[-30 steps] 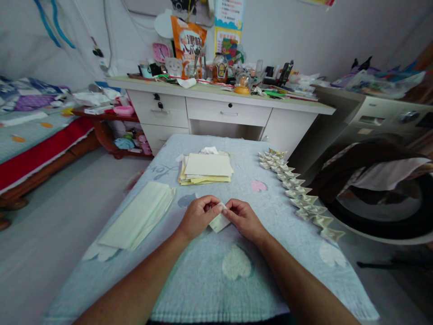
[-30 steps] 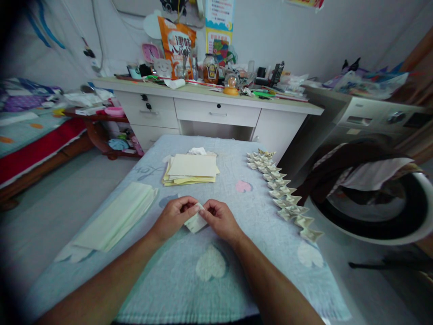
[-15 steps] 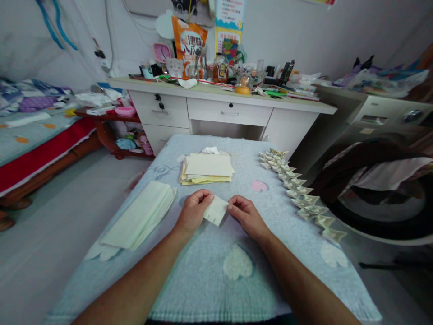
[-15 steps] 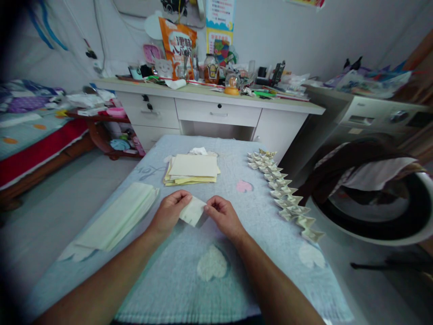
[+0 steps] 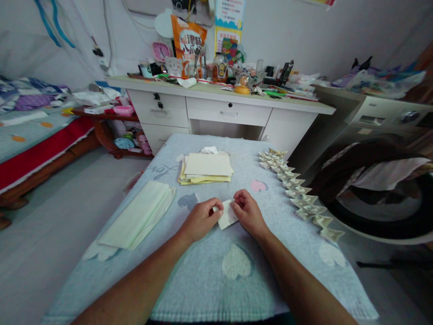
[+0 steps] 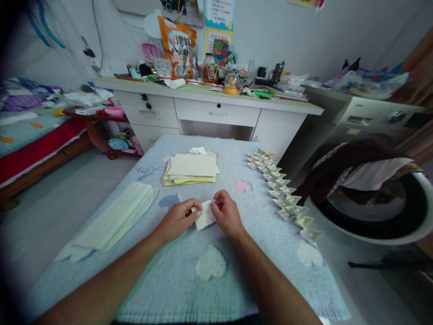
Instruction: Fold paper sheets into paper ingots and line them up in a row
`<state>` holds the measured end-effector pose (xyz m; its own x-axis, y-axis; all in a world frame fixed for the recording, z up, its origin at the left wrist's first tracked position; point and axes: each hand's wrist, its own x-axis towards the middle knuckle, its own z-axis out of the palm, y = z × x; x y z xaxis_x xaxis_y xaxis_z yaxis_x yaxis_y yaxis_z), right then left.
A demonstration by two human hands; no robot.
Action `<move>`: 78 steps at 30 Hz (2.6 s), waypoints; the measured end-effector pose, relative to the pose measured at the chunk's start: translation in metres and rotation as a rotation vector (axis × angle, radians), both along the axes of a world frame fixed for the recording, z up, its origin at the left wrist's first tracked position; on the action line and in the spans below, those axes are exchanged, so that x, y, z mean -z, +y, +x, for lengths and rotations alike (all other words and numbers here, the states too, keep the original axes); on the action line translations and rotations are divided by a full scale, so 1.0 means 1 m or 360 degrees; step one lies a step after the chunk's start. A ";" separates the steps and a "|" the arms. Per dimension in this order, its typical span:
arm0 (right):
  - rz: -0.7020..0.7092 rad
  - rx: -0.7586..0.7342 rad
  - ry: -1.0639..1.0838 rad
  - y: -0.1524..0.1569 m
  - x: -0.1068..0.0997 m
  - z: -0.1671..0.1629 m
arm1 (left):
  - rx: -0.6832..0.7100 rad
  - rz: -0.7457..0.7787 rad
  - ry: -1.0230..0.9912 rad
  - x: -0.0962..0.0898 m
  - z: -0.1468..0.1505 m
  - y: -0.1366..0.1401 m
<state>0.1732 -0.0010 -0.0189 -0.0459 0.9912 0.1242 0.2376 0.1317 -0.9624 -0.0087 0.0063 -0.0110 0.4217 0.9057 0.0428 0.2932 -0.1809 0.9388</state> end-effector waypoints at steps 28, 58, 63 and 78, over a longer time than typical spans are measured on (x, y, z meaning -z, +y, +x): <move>0.0165 0.0448 -0.1658 0.008 0.001 -0.007 | 0.0034 0.0690 0.0751 0.004 0.000 -0.005; 0.0375 -0.0533 -0.1074 -0.014 -0.022 0.016 | 0.0317 0.0684 0.0491 -0.006 -0.008 0.003; 0.0403 -0.0529 -0.1090 -0.012 -0.017 0.012 | 0.0345 0.0884 0.0534 -0.002 -0.007 0.002; 0.0387 -0.0560 -0.1239 -0.012 -0.018 0.011 | 0.0258 0.0804 0.0750 0.000 -0.008 0.002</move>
